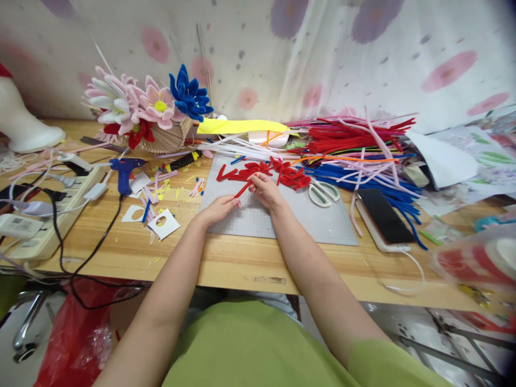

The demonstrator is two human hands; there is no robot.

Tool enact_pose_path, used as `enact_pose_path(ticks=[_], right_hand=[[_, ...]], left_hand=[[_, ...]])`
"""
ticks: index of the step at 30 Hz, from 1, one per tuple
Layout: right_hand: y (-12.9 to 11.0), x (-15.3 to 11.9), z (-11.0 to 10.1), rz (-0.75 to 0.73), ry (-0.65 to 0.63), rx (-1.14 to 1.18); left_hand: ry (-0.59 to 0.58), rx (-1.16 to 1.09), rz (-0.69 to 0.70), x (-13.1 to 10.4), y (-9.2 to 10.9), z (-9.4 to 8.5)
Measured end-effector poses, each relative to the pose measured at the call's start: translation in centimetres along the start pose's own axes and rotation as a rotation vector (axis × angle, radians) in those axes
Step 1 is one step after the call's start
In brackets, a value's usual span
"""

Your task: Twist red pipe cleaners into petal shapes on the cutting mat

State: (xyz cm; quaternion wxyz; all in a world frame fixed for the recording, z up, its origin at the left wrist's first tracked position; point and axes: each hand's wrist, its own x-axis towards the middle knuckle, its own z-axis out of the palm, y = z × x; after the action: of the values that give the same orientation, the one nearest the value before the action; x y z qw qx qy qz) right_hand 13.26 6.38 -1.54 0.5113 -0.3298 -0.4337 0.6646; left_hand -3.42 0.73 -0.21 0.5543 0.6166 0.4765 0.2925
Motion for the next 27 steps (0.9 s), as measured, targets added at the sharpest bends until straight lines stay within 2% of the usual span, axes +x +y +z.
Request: enact_pose_path(ticks=[11, 17, 24, 27], right_hand=[[0.08, 0.21, 0.08, 0.024, 0.126, 0.039], [0.02, 0.08, 0.2, -0.013, 0.043, 0.067], [0.12, 0.06, 0.38, -0.056, 0.096, 0.11], [0.25, 0.16, 0.48, -0.074, 0.085, 0.107]], left_hand=[[0.01, 0.075, -0.008, 0.02, 0.42, 0.08], [0.003, 0.066, -0.05, -0.08, 0.43, -0.03], [-0.018, 0.107, -0.067, -0.08, 0.22, -0.22], [0.005, 0.068, -0.035, -0.01, 0.02, -0.07]])
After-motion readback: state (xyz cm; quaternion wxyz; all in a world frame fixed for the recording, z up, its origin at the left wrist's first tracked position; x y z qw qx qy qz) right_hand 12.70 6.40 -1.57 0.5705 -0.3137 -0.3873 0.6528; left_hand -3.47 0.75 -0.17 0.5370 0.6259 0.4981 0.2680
